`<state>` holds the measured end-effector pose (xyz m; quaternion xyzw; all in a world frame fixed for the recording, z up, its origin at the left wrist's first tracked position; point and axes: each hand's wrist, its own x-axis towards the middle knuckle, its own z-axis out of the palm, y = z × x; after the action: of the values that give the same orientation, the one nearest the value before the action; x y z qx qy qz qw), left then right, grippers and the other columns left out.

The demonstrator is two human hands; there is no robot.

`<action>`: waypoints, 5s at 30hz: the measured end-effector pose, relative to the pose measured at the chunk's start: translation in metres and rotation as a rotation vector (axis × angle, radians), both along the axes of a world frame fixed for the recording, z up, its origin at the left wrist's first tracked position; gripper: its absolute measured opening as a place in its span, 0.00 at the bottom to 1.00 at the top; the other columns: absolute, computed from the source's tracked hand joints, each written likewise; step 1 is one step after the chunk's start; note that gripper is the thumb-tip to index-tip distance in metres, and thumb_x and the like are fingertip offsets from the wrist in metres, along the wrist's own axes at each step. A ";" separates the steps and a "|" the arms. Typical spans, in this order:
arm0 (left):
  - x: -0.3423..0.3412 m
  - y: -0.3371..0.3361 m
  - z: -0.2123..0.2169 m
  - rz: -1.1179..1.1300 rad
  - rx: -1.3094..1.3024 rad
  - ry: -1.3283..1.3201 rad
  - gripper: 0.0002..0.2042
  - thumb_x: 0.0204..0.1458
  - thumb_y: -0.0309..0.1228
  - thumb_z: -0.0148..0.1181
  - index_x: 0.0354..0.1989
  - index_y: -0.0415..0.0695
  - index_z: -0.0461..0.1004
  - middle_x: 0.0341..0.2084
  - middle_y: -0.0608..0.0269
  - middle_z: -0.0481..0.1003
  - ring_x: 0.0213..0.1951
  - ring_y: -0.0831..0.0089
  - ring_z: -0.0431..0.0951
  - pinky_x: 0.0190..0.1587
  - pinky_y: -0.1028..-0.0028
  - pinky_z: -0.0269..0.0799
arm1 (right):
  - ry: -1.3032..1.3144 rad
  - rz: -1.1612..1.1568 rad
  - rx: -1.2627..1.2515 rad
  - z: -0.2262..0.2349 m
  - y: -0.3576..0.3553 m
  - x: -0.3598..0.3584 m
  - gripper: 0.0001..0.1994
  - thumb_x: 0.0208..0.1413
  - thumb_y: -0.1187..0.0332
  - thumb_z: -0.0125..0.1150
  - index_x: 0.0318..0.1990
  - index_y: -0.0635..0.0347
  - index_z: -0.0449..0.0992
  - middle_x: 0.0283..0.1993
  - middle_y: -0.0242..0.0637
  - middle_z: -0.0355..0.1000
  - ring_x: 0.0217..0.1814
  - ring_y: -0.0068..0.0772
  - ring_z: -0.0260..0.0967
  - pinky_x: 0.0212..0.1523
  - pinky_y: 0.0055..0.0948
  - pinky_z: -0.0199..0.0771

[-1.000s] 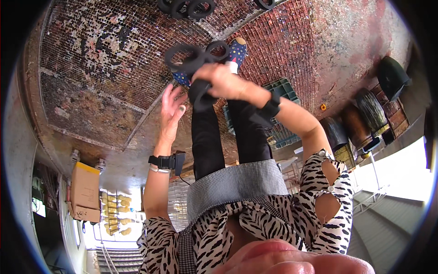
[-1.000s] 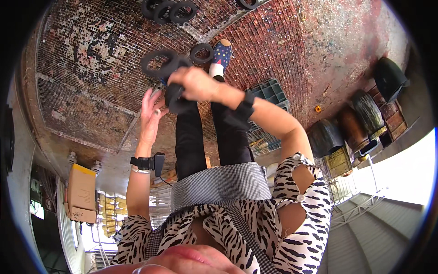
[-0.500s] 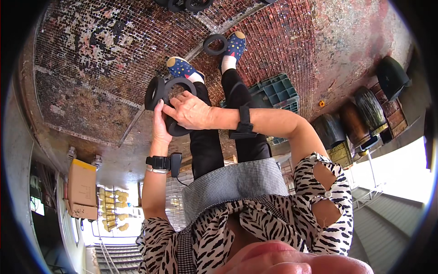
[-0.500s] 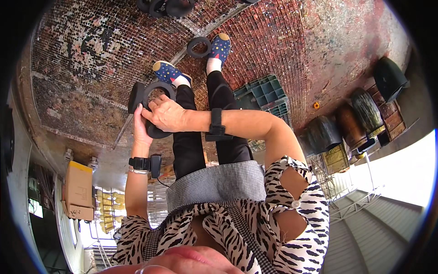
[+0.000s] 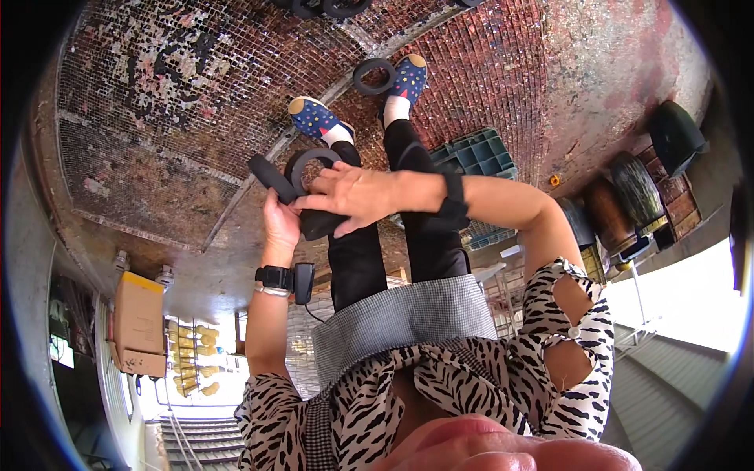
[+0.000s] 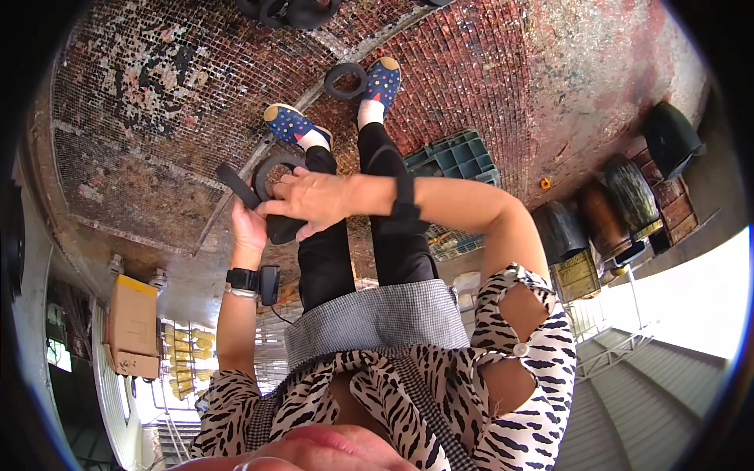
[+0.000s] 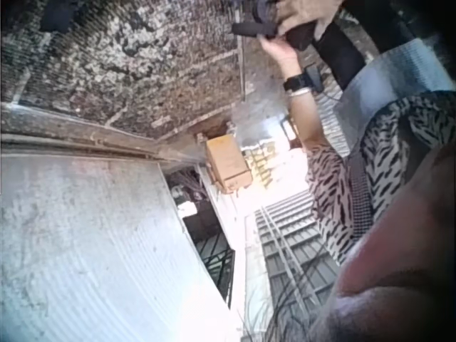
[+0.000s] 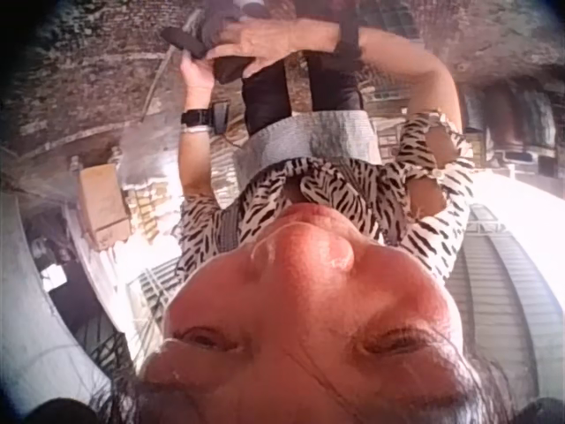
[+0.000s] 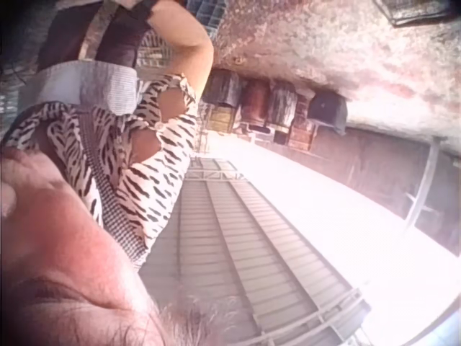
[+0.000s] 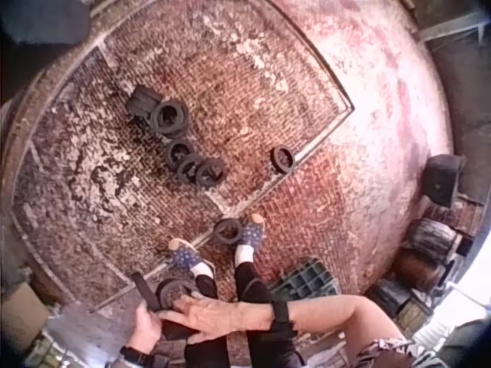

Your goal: Picking up black rubber rings from the ground and organizing them into cardboard boxes.

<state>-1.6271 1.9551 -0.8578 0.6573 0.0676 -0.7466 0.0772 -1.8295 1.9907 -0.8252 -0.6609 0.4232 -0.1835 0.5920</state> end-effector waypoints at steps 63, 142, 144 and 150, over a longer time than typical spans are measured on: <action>0.067 0.008 0.008 0.133 0.094 0.078 0.16 0.55 0.43 0.45 0.28 0.42 0.68 0.22 0.64 0.69 0.28 0.70 0.69 0.34 0.73 0.66 | 0.885 -0.172 0.230 -0.159 -0.126 -0.137 0.39 0.40 0.70 0.61 0.60 0.62 0.46 0.41 0.57 0.66 0.43 0.55 0.65 0.41 0.44 0.68; -0.014 -0.244 0.071 -0.200 -0.212 0.603 0.18 0.53 0.42 0.48 0.42 0.39 0.66 0.23 0.58 0.71 0.21 0.75 0.70 0.26 0.78 0.67 | -0.063 -0.399 0.082 0.047 -0.257 -0.041 0.09 0.54 0.66 0.51 0.41 0.57 0.68 0.37 0.42 0.68 0.41 0.46 0.65 0.43 0.36 0.66; -0.006 -0.240 0.072 -0.046 -0.005 0.679 0.22 0.55 0.47 0.41 0.32 0.38 0.70 0.18 0.60 0.71 0.20 0.73 0.69 0.25 0.78 0.65 | -0.080 -0.327 0.134 0.045 -0.259 -0.033 0.08 0.56 0.67 0.47 0.42 0.56 0.67 0.38 0.42 0.67 0.41 0.48 0.64 0.43 0.37 0.65; 0.015 -0.250 0.061 -0.056 0.069 0.659 0.20 0.57 0.45 0.41 0.36 0.38 0.69 0.18 0.58 0.71 0.20 0.72 0.70 0.24 0.77 0.65 | -0.015 -0.288 0.166 0.047 -0.256 -0.008 0.12 0.55 0.73 0.46 0.47 0.59 0.63 0.50 0.44 0.60 0.50 0.50 0.60 0.49 0.39 0.64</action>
<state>-1.6122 1.7048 -0.7964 0.3843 0.0961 -0.9181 0.0081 -1.8376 1.7345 -0.7779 -0.5409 0.5229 -0.2359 0.6151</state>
